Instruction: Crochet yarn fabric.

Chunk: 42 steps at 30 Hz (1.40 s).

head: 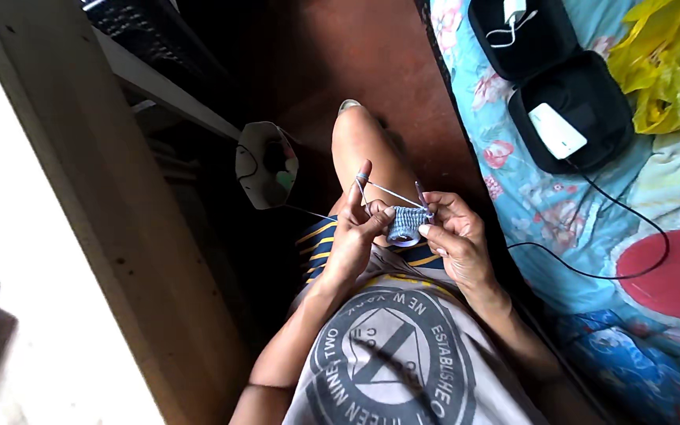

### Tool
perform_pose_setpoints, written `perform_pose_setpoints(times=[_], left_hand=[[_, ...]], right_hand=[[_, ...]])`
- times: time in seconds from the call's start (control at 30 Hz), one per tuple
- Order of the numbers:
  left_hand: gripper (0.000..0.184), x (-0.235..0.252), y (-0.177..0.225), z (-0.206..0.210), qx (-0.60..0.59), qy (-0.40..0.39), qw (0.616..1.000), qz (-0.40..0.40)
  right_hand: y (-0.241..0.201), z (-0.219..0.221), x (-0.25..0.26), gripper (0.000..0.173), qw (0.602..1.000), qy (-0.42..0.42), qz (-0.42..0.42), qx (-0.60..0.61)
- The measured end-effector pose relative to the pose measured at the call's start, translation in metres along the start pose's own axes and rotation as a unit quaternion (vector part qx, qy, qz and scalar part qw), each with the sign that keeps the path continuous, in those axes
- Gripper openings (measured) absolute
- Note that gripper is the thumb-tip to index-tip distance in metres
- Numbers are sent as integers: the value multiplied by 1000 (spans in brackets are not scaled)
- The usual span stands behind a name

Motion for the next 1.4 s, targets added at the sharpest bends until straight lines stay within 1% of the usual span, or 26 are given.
perform_pose_setpoints(times=[0.2, 0.57, 0.63, 0.73, 0.77, 0.83, 0.9, 0.97, 1.07, 1.13, 1.27, 1.33, 1.4], left_hand=[[78, 1, -1, 0, -2, 15, 1000, 0], [77, 1, -2, -1, 20, 17, 1000, 12], [82, 0, -1, 2, 34, 6, 999, 23], [101, 0, 0, 10, 51, -13, 998, 27], [104, 0, 1, 13, 61, -9, 998, 32], [105, 0, 3, 15, 73, 3, 997, 36], [102, 1, 2, 15, 74, 11, 996, 38], [100, 2, 2, 14, 61, 13, 997, 35], [99, 1, 4, 14, 53, 9, 998, 40], [99, 0, 5, 16, 63, 7, 997, 49], [100, -1, 5, 16, 101, 17, 992, 79], [100, -2, 7, 16, 144, 31, 980, 131], [95, -3, 7, 15, 205, 31, 948, 242]], right_hand=[[2, 0, 1, 40, 1000, 3, 20, 22], [3, 1, 0, 40, 1000, 4, 22, 20], [3, 2, 0, 39, 1000, 8, 22, 18], [3, 6, 0, 37, 1000, 7, 11, -5], [3, 7, -1, 37, 1000, 6, 4, -15], [1, 8, -2, 38, 999, 6, -2, -35], [-1, 8, -2, 36, 998, 1, -10, -54], [-1, 7, -2, 36, 997, -1, -27, -74], [-2, 5, -1, 34, 990, -8, -76, -122], [-3, 4, -1, 34, 979, -15, -113, -166], [-4, 3, -2, 28, 960, -9, -163, -227], [-5, 2, -3, 23, 945, -3, -197, -262], [-6, 0, -5, 16, 908, 9, -262, -326]])
Point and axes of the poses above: each hand's wrist, its own x-axis towards the middle knuckle, its own z-axis out of the palm, y = z × x, the point moved 4 cm from there along x, towards the middle knuckle, and after that the axes turned 10 degrees about y, right-handed, at the moved point
